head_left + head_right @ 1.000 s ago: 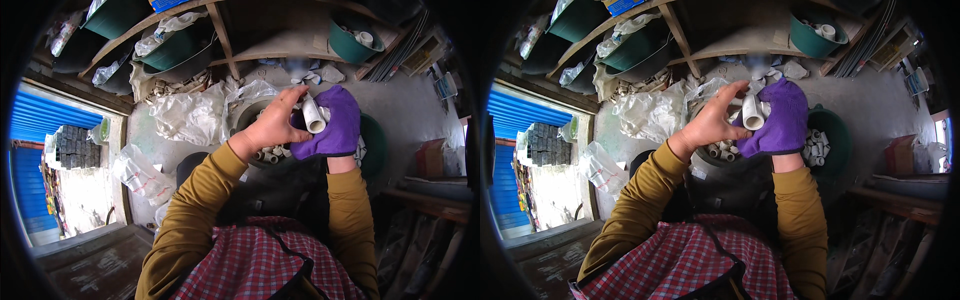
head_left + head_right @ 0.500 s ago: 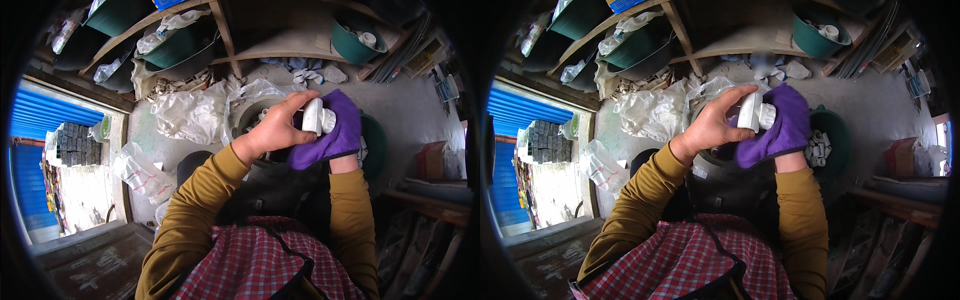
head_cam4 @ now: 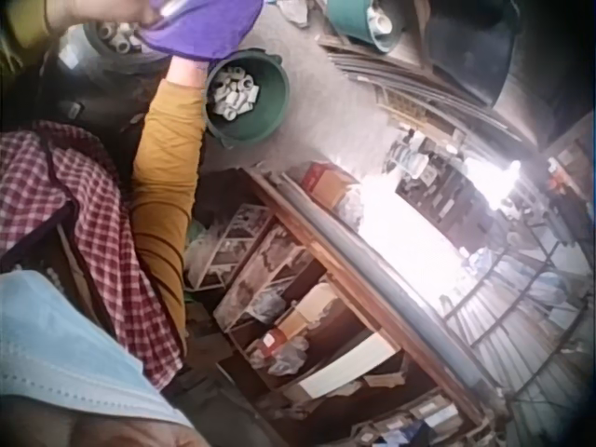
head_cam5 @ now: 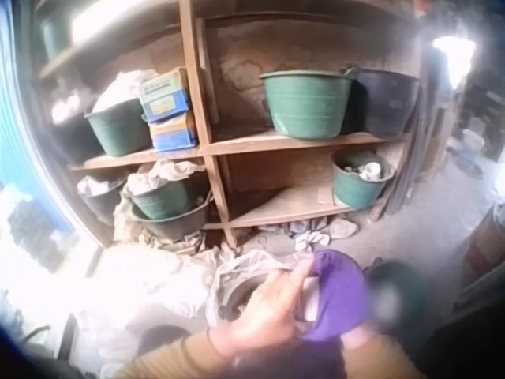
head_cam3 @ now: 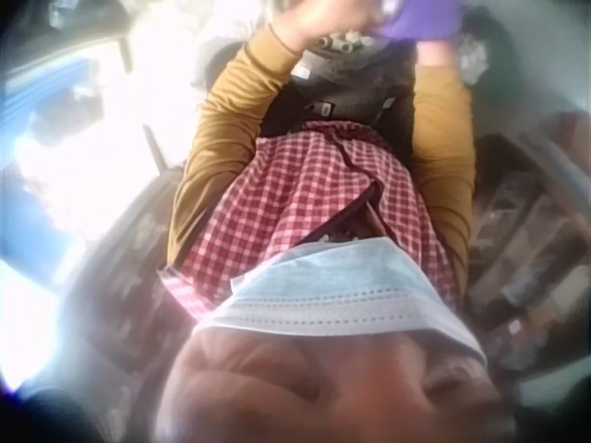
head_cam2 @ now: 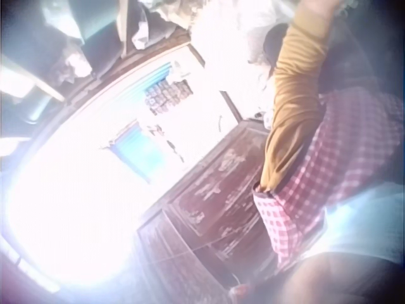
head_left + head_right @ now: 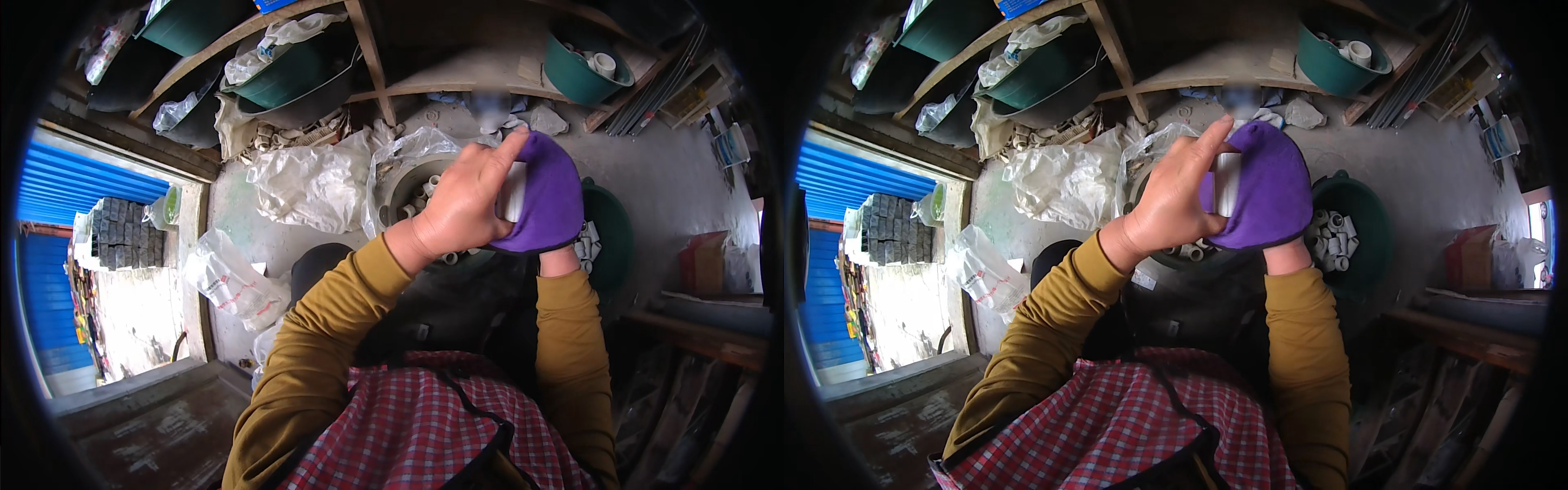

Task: The person sits on the floor and repeatedly picks up small white ceramic pieces from a green bucket, wipes each one with a purple cloth, and places it into a second green bucket. The process is continuous and repetitive, with the person handling the pieces one at a time.

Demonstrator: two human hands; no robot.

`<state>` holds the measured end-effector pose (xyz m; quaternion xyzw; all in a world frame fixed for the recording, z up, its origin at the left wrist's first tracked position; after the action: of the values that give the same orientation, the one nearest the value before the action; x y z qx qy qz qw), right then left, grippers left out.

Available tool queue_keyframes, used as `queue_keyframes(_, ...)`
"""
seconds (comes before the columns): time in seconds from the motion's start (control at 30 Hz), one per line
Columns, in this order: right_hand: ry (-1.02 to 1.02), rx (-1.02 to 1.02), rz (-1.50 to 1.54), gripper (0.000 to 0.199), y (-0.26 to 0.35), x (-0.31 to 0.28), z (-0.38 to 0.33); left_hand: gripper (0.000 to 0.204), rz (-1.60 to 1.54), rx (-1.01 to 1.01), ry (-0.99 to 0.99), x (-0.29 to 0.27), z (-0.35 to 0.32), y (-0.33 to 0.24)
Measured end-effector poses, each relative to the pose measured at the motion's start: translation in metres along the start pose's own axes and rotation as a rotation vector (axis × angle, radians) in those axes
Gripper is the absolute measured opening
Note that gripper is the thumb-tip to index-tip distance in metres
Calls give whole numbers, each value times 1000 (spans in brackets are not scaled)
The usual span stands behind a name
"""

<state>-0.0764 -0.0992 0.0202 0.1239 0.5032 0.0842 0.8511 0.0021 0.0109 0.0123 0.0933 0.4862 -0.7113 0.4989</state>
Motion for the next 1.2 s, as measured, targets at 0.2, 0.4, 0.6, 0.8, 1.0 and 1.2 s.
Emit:
queue_keyframes(0.2,-78,-26,-42,44,2,6,-7,96,-31,-57,-61,0,-2,9)
queue_keyframes(0.4,-17,411,693,25,3,34,-46,73,-1015,-514,-253,-16,12,41)
queue_keyframes(0.6,-160,489,1129,31,-9,22,-26,64,-1267,-529,22,16,-3,28)
queue_keyframes(0.8,-367,628,1462,33,-7,18,-40,73,-660,-256,99,32,-3,20)
queue_keyframes(1.0,-6,385,602,23,-24,-3,-54,64,-1116,-620,129,45,-5,9)
queue_keyframes(1.2,-123,328,56,35,-70,-60,-110,47,-1106,-1088,153,107,-4,46)
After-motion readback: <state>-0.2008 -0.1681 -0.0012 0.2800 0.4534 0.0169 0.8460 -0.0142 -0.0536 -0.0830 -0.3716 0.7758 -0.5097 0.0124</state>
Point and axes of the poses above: each hand's wrist, its own z-axis towards the middle knuckle, its own x-axis out of the palm, y = z × x, the point moved 1 cm from there along z, towards the middle knuckle, and after that the axes turned 2 degrees about z, right-handed, at the moved point
